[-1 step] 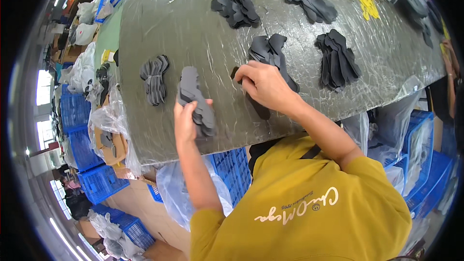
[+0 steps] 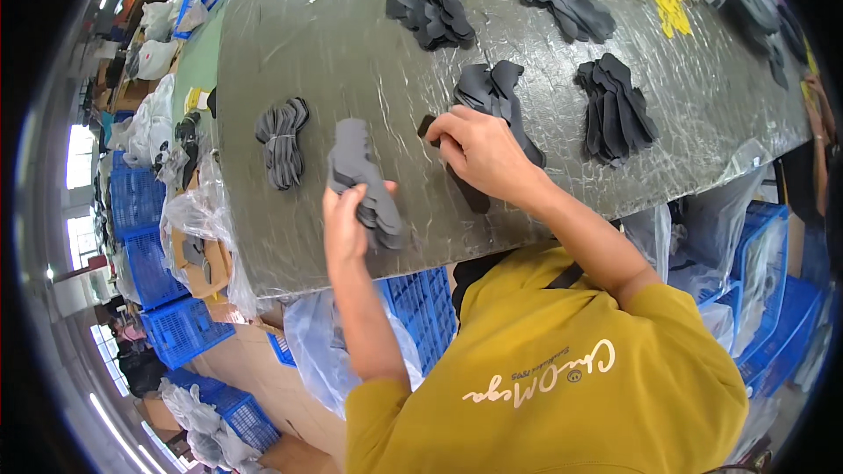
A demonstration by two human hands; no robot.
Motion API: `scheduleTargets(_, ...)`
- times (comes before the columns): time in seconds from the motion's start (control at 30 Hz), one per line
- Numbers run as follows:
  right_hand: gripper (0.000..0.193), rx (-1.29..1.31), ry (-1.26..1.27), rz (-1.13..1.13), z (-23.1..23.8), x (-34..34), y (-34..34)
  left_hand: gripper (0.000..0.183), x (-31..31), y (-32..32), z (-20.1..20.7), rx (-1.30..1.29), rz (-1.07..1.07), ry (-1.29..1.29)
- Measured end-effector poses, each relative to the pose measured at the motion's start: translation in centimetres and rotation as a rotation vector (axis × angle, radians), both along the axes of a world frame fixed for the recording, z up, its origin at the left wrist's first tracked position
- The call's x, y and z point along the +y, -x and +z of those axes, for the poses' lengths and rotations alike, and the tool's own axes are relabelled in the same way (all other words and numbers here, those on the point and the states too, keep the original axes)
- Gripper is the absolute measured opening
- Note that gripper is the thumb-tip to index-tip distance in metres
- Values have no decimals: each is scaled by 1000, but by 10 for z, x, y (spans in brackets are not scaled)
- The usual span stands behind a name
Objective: The recorder is sorting and counting dark gray shoe upper components on a workbench in a factory setting.
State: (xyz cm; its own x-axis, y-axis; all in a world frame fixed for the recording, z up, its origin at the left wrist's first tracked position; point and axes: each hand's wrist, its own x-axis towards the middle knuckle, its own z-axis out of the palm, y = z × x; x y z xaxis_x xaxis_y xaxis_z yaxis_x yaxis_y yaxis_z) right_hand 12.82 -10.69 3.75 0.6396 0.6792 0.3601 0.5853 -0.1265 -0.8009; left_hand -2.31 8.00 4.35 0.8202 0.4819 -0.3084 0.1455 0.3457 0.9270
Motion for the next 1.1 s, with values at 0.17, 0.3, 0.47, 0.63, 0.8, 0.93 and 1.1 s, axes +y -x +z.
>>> scheduleTargets(0.17, 20, -61, 13, -10, 18, 7, 11, 47, -72, -8, 16, -176, 58, 255)
scheduleTargets(0.3, 27, -67, -17, -15, 26, 2, 23, 54, -94, -8, 12, -203, 164, 132)
scheduleTargets(0.47, 40, 48, 2, 39, 37, -11, 28, 51, -102, -7, 12, -224, 151, -64)
scheduleTargets(0.63, 42, 39, -6, 45, 35, -15, 26, 52, -111, -6, 5, -196, 145, -179)
scheduleTargets(0.8, 39, 106, -20, 55, 41, -21, 26, 52, -117, -12, 11, -201, 115, -225)
scheduleTargets(0.93, 39, 107, -14, 61, 38, -21, 25, 47, -120, -16, 14, -174, 131, -306)
scheduleTargets(1.1, 34, 115, -29, 120, 38, -22, 20, 53, -116, -13, 12, -146, 94, -293)
